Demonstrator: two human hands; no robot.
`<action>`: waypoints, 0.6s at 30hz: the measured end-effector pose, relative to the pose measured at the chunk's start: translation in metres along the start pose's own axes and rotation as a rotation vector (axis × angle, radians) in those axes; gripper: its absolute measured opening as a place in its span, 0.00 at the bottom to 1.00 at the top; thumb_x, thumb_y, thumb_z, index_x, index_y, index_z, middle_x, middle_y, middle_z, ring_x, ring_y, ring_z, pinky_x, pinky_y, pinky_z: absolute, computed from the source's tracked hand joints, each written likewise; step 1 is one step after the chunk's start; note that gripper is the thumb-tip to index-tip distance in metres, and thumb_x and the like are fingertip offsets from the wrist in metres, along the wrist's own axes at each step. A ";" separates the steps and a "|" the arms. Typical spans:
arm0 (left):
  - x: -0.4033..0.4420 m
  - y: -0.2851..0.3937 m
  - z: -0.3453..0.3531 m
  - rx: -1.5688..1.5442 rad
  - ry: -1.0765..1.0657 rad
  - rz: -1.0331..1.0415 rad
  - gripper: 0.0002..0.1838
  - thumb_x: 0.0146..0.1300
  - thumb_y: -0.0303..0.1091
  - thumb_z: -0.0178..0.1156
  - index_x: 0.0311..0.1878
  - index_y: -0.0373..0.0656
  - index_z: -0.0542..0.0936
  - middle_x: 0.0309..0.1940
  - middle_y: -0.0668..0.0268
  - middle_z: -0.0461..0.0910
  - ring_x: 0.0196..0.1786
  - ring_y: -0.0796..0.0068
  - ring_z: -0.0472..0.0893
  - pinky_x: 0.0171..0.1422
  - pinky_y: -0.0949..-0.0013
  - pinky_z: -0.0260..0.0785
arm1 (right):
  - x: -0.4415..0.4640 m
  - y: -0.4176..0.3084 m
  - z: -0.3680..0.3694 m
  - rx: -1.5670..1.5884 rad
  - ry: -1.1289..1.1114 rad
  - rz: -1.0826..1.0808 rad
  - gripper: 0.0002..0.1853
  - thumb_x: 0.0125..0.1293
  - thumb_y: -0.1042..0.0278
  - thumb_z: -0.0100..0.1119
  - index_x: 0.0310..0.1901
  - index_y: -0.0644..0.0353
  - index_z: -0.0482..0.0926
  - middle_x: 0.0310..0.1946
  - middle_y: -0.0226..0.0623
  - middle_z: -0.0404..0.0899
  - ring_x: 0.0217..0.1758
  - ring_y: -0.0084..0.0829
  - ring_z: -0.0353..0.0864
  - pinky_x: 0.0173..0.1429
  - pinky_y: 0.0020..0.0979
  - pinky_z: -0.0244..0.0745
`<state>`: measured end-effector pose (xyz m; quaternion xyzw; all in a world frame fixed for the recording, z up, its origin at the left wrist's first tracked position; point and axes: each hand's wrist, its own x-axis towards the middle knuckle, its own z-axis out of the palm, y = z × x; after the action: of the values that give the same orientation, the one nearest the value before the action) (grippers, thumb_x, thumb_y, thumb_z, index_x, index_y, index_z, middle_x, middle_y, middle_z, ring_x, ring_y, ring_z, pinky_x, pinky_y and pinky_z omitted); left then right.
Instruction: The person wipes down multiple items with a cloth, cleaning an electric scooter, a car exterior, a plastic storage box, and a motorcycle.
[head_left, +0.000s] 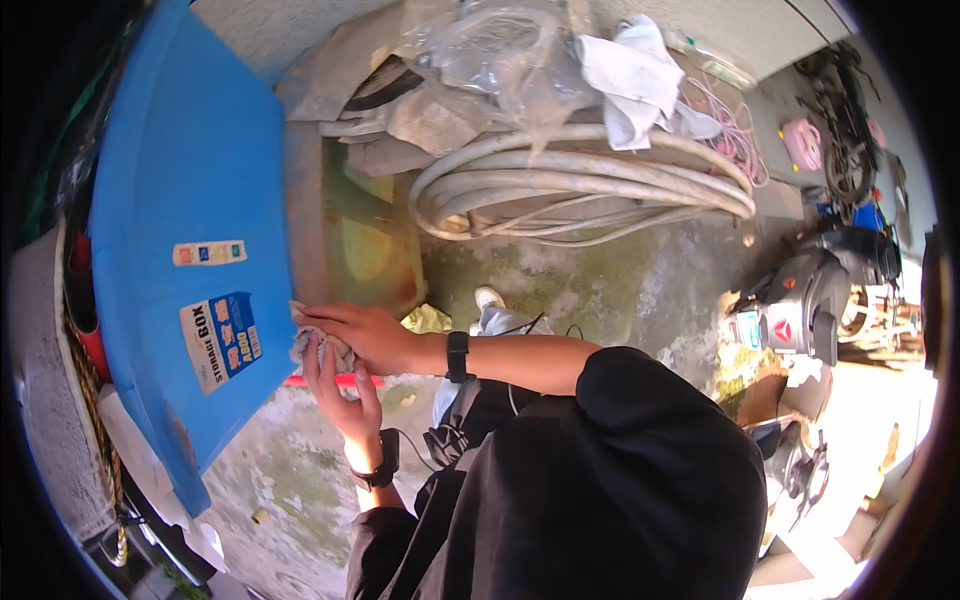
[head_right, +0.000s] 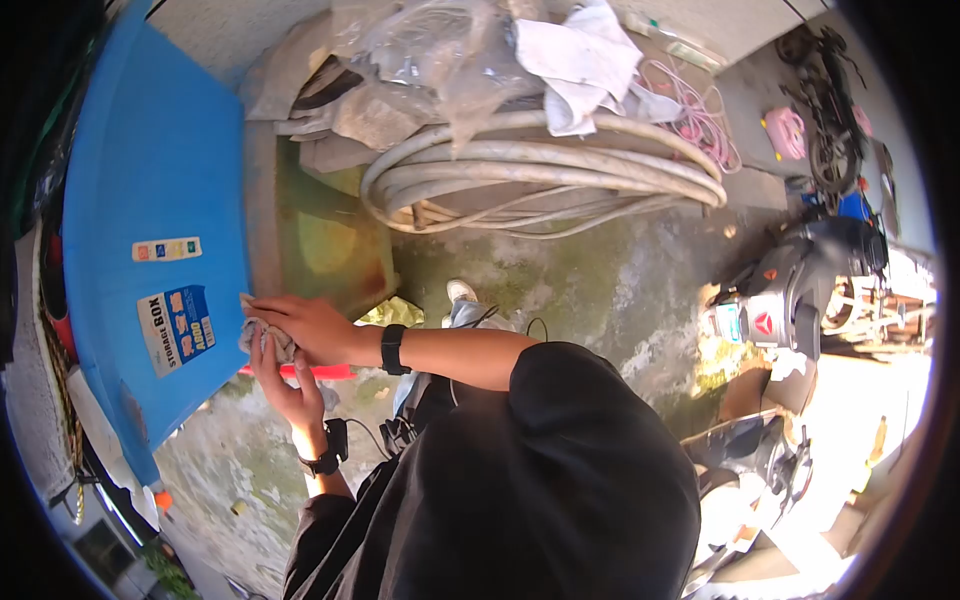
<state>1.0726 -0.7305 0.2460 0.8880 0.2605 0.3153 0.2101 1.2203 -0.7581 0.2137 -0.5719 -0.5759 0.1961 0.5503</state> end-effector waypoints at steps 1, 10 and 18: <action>-0.001 0.002 0.008 -0.128 -0.005 -0.009 0.28 0.67 0.34 0.62 0.69 0.37 0.71 0.71 0.42 0.68 0.72 0.39 0.69 0.75 0.42 0.59 | -0.008 0.001 -0.014 -0.013 -0.015 0.046 0.40 0.52 0.69 0.66 0.71 0.53 0.70 0.69 0.40 0.73 0.68 0.43 0.76 0.64 0.39 0.79; -0.025 0.080 0.100 -0.445 -0.397 0.614 0.39 0.54 0.30 0.76 0.70 0.47 0.72 0.75 0.46 0.63 0.75 0.36 0.63 0.75 0.38 0.60 | -0.170 -0.026 -0.129 -0.117 0.358 0.458 0.19 0.53 0.64 0.74 0.45 0.62 0.80 0.36 0.46 0.84 0.41 0.54 0.84 0.45 0.43 0.80; -0.036 0.190 0.151 -0.635 -0.867 0.528 0.53 0.43 0.39 0.84 0.73 0.43 0.66 0.75 0.48 0.62 0.73 0.40 0.67 0.73 0.47 0.68 | -0.299 -0.082 -0.205 0.089 0.333 0.700 0.18 0.64 0.56 0.68 0.44 0.66 0.84 0.32 0.46 0.87 0.33 0.34 0.84 0.43 0.36 0.78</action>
<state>1.2125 -0.9312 0.2244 0.8642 -0.1852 0.0283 0.4669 1.2821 -1.1242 0.2268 -0.7333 -0.2400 0.3013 0.5603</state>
